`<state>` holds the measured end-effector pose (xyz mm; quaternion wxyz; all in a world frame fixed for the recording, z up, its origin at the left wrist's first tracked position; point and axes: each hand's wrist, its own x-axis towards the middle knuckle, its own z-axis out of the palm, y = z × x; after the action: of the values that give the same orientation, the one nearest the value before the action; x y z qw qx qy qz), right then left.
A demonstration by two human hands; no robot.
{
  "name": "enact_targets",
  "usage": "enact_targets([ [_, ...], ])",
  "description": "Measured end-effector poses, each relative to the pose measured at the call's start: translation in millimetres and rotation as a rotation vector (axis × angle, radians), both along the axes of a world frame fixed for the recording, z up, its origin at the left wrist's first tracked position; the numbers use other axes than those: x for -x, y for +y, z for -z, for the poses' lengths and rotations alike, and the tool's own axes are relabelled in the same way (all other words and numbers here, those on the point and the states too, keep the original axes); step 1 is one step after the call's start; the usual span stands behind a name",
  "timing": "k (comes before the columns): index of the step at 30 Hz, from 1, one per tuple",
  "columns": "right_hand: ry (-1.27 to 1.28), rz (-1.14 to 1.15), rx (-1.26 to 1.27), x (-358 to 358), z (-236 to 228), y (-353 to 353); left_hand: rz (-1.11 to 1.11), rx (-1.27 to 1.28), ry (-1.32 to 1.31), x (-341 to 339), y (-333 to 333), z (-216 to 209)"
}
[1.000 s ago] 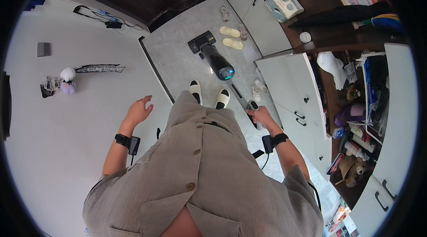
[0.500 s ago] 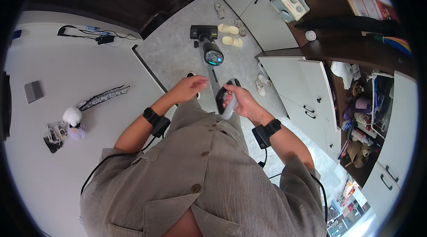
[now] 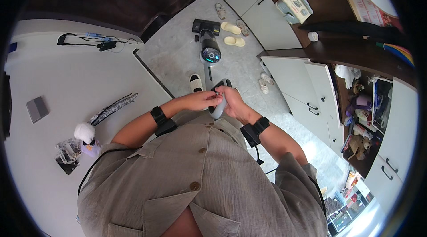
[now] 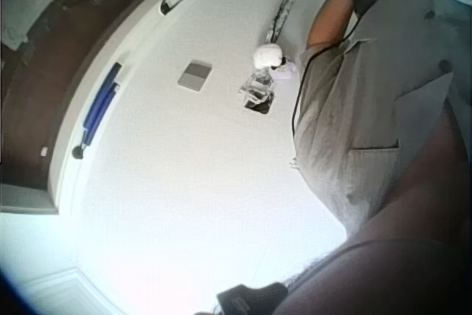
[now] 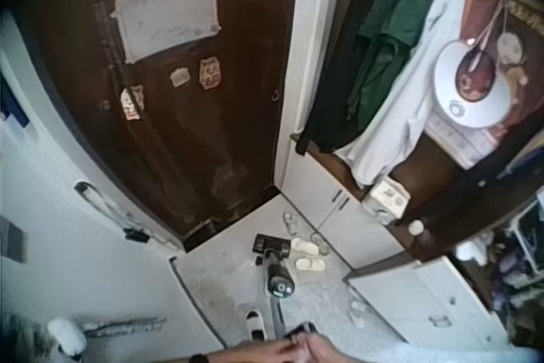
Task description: Vacuuming the floor in a living area and entrance using a cordless wet/dry vacuum.
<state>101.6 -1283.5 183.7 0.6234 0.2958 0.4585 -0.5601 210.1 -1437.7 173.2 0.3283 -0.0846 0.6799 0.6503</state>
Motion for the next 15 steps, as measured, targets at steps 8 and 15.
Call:
enact_targets([
  [8, 0.076, -0.240, -0.014, 11.2, -42.0, -4.7, 0.043, -0.358, -0.060, 13.5, -2.6, -10.4],
  [15, 0.072, -0.363, 0.112, 6.6, -38.4, -29.1, -0.242, -0.748, -0.264, -3.4, -12.1, 16.5],
])
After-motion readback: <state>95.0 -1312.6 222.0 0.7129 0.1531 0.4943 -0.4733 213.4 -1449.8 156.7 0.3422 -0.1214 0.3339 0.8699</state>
